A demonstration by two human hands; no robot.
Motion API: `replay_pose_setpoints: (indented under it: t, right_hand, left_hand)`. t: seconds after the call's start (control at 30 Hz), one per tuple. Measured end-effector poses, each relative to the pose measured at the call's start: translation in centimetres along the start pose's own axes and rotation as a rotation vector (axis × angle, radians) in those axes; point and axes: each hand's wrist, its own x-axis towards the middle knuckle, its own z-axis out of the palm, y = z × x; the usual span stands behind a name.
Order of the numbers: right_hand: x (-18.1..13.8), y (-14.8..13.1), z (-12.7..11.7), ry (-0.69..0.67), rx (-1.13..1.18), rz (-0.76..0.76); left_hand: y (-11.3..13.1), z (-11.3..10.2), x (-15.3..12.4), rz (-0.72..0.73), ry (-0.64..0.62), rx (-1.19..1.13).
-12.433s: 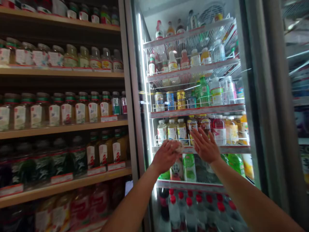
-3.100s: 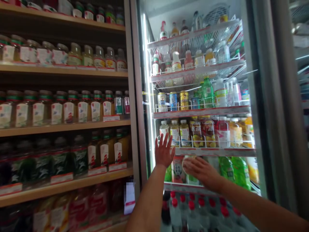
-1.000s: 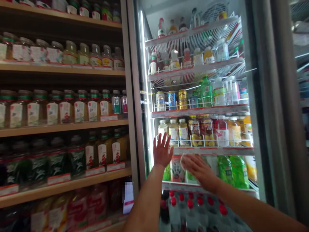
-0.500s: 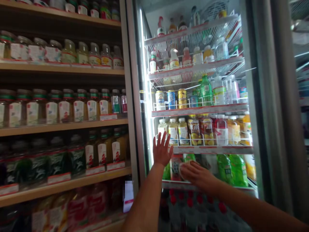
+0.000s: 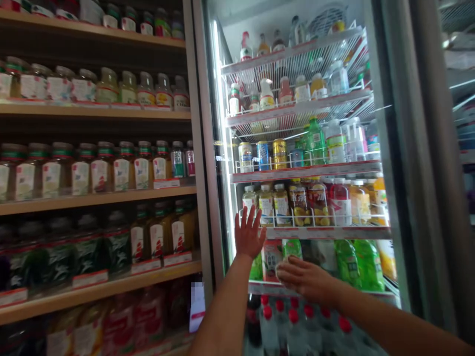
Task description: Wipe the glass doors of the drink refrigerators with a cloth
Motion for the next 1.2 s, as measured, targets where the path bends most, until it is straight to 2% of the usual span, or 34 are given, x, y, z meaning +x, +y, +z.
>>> replay_pose_setpoints:
  t: [0.07,0.13,0.2,0.23,0.27,0.37,0.43,0.47,0.57,0.63,0.67,0.7,0.8,0.83,0.9,0.97,1.03,1.07,1.1,1.2]
  right_hand:
    - [0.2,1.5,-1.1,0.017,-0.029,0.089]
    - [0.5,3.1,-2.2,0.080,-0.095,0.285]
    - [0.3,3.5,-2.5,0.150,-0.148,0.428]
    - [0.0,3.1,-2.2,0.158,-0.153,0.437]
    - [-0.3,2.4,-1.8,0.149,-0.142,0.386]
    - [-1.4,0.6,-0.8,0.051,-0.074,0.096]
    - [-1.6,1.0,-1.3,0.017,-0.071,0.038]
    - [-1.5,1.8,-1.9,0.017,-0.085,0.084]
    - [-0.9,4.1,-3.6,0.087,-0.154,0.360]
    - [-0.9,4.1,-3.6,0.162,-0.196,0.493]
    - [-1.1,3.5,-3.2,0.174,-0.201,0.476]
    - [-1.3,2.7,-2.8,0.165,-0.197,0.397]
    - [-2.1,1.1,-1.9,0.053,-0.152,0.054]
    - [-2.1,1.3,-2.1,0.025,-0.145,0.015]
    - [-2.0,2.7,-3.1,0.033,-0.158,0.137]
    - [-1.8,4.3,-4.2,0.116,-0.189,0.365]
    - [-1.9,4.6,-4.4,0.214,-0.221,0.541]
    - [-2.1,4.2,-4.1,0.229,-0.223,0.557]
    - [-2.3,3.5,-3.6,0.209,-0.210,0.504]
    - [-3.2,1.7,-2.5,0.075,-0.130,0.157]
  left_hand:
    - [0.0,0.0,0.0,-0.001,0.007,-0.002]
    - [0.0,0.1,0.0,-0.003,0.008,-0.003]
    - [0.0,0.1,0.0,-0.006,0.000,-0.004]
    - [0.0,0.1,0.0,-0.008,-0.006,-0.004]
    - [0.1,0.1,0.0,-0.011,-0.011,-0.005]
    - [0.1,0.1,0.0,-0.015,-0.006,-0.008]
    - [0.1,0.2,0.0,-0.017,-0.004,-0.014]
    - [0.1,0.2,0.0,-0.018,-0.005,-0.017]
    - [0.1,0.2,0.0,-0.018,-0.009,-0.018]
    - [0.1,0.1,0.1,-0.012,-0.006,-0.015]
    - [0.1,0.1,0.1,-0.008,-0.005,-0.015]
    - [0.1,0.0,0.1,-0.007,-0.006,-0.015]
    - [0.1,-0.1,0.1,-0.008,-0.004,-0.014]
    - [0.1,-0.1,0.2,-0.009,-0.002,-0.012]
    - [0.1,0.0,0.2,-0.008,0.008,-0.012]
    - [0.0,0.1,0.2,-0.003,0.019,-0.019]
    - [0.0,0.2,0.2,-0.003,0.024,-0.027]
    - [0.0,0.3,0.2,-0.001,0.024,-0.029]
    - [0.0,0.3,0.2,-0.001,0.023,-0.028]
    - [0.0,0.3,0.2,0.003,0.016,-0.019]
